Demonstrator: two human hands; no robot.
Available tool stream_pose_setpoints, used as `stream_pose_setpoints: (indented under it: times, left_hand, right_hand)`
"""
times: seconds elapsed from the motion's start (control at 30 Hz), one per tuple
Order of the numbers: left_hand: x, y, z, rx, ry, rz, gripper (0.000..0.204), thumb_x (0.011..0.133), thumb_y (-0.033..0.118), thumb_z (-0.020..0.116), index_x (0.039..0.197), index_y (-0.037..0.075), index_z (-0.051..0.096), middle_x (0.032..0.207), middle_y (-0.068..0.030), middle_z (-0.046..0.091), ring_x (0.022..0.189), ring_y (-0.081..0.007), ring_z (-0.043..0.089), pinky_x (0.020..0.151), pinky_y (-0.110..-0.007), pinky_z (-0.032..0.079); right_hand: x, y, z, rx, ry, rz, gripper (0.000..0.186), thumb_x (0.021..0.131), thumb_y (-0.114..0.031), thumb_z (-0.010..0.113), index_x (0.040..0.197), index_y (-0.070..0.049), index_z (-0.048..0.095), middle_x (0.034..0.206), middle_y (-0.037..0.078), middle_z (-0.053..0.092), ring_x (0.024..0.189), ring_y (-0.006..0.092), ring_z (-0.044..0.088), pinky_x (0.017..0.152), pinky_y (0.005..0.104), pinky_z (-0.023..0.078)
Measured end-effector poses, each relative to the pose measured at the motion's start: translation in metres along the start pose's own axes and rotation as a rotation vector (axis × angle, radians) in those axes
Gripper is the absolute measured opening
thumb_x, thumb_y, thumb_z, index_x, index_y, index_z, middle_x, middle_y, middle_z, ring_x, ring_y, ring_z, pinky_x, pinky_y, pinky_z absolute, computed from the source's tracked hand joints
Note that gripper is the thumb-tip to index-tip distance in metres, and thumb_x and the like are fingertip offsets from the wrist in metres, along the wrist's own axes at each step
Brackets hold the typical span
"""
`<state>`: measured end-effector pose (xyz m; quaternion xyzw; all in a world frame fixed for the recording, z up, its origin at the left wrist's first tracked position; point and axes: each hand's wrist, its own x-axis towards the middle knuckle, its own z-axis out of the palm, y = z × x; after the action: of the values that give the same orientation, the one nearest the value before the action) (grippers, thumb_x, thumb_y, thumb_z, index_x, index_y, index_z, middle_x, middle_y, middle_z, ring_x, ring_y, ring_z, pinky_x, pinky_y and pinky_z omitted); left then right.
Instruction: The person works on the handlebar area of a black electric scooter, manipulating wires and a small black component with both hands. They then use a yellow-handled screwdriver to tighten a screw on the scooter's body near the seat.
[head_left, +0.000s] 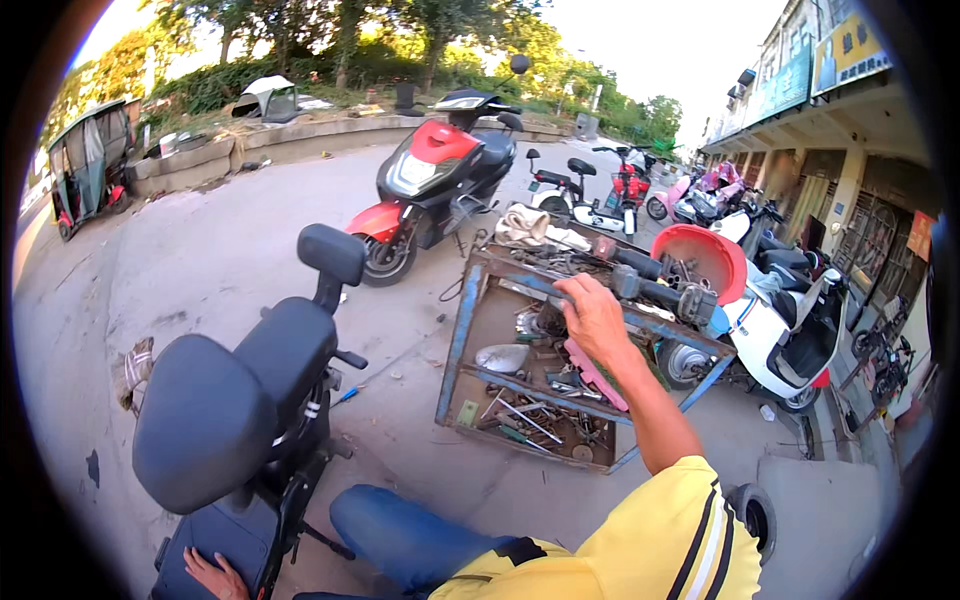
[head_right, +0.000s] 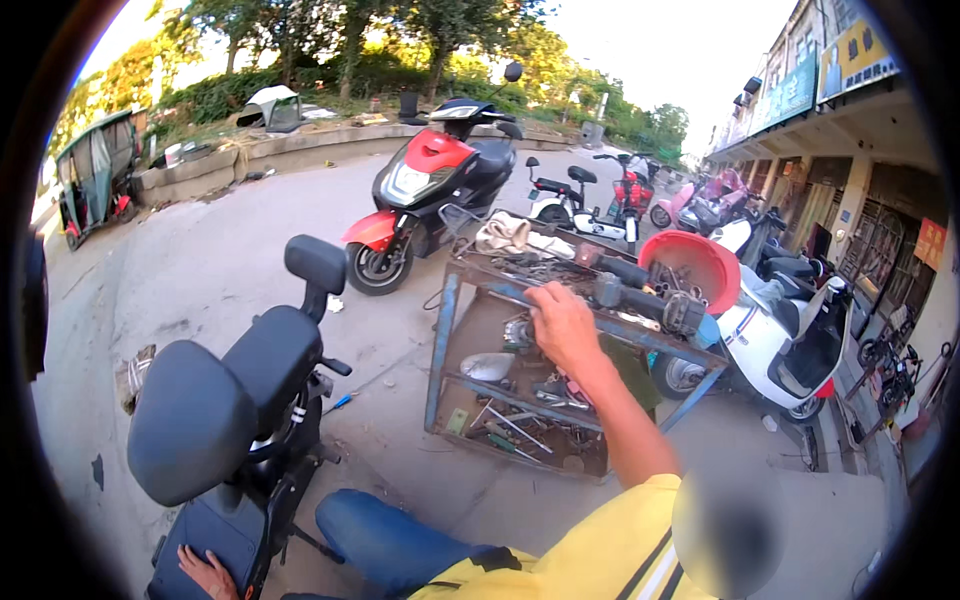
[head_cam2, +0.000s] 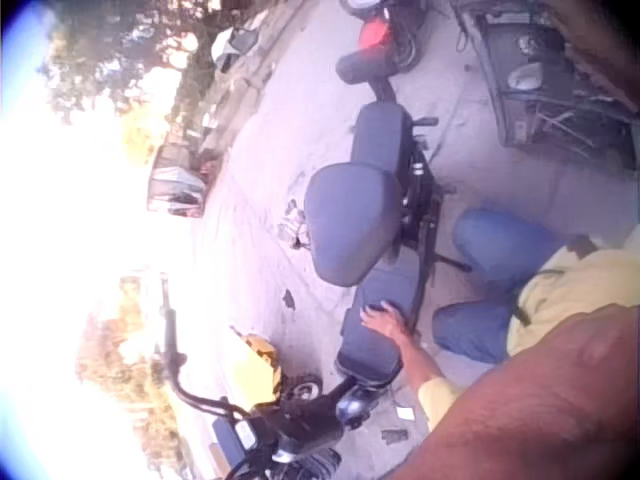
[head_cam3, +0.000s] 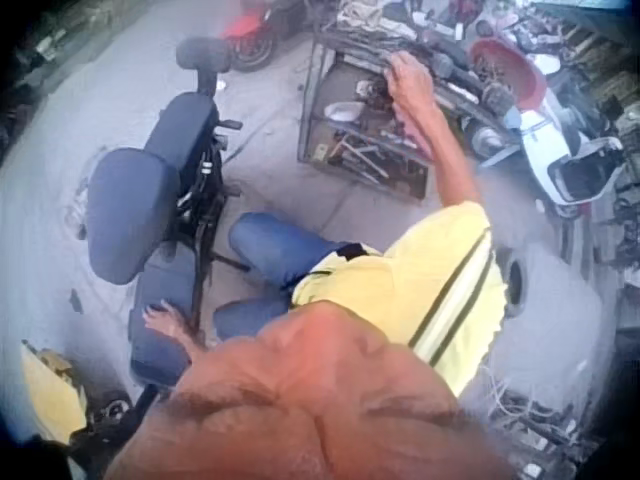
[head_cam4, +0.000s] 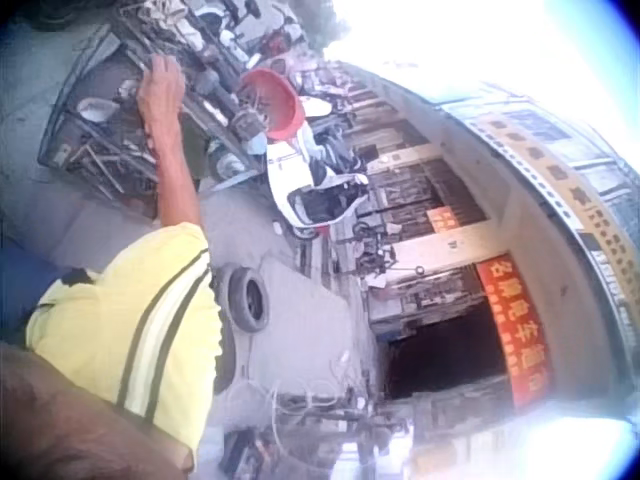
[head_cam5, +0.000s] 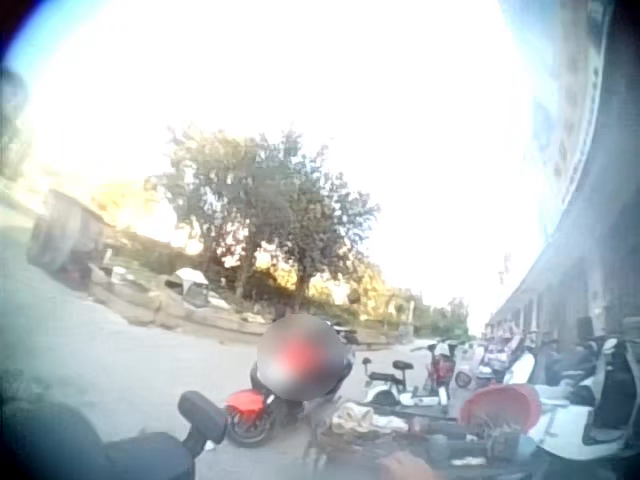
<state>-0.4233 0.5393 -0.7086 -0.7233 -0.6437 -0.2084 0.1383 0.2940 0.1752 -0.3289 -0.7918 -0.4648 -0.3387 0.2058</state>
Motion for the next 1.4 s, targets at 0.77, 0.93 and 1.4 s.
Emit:
stream_pose_setpoints:
  times: [0.77,0.93,1.4]
  left_hand:
    - [-0.001,0.084,-0.003,0.071,0.275,0.157,0.050,0.100,0.035,0.070,0.130,-0.005,0.065,0.133,-0.0256,0.064,0.123,-0.0423,0.061,0.107,-0.054,0.048]
    - [-0.007,0.085,-0.010,0.021,0.233,0.137,0.047,0.100,0.032,0.070,0.132,-0.002,0.065,0.135,-0.0244,0.063,0.123,-0.0414,0.062,0.106,-0.053,0.049]
    - [-0.021,0.052,-0.036,-0.059,0.151,0.071,0.045,0.100,0.032,0.068,0.131,-0.001,0.067,0.141,-0.0245,0.061,0.126,-0.0407,0.060,0.108,-0.052,0.048]
  right_hand:
    - [0.002,0.270,-0.056,-0.526,-0.648,0.377,0.021,0.083,-0.008,0.072,0.102,-0.009,0.083,0.099,0.019,0.077,0.095,0.0373,0.076,0.083,0.0495,0.060]
    - [-0.011,0.268,-0.048,-0.765,-0.590,0.215,0.015,0.084,-0.010,0.072,0.095,-0.009,0.083,0.106,0.020,0.074,0.095,0.0361,0.076,0.080,0.0489,0.060]
    - [-0.038,0.240,-0.085,-0.767,-0.577,0.116,0.017,0.086,-0.014,0.071,0.097,-0.016,0.083,0.111,0.013,0.064,0.111,0.0306,0.065,0.091,0.0474,0.054]
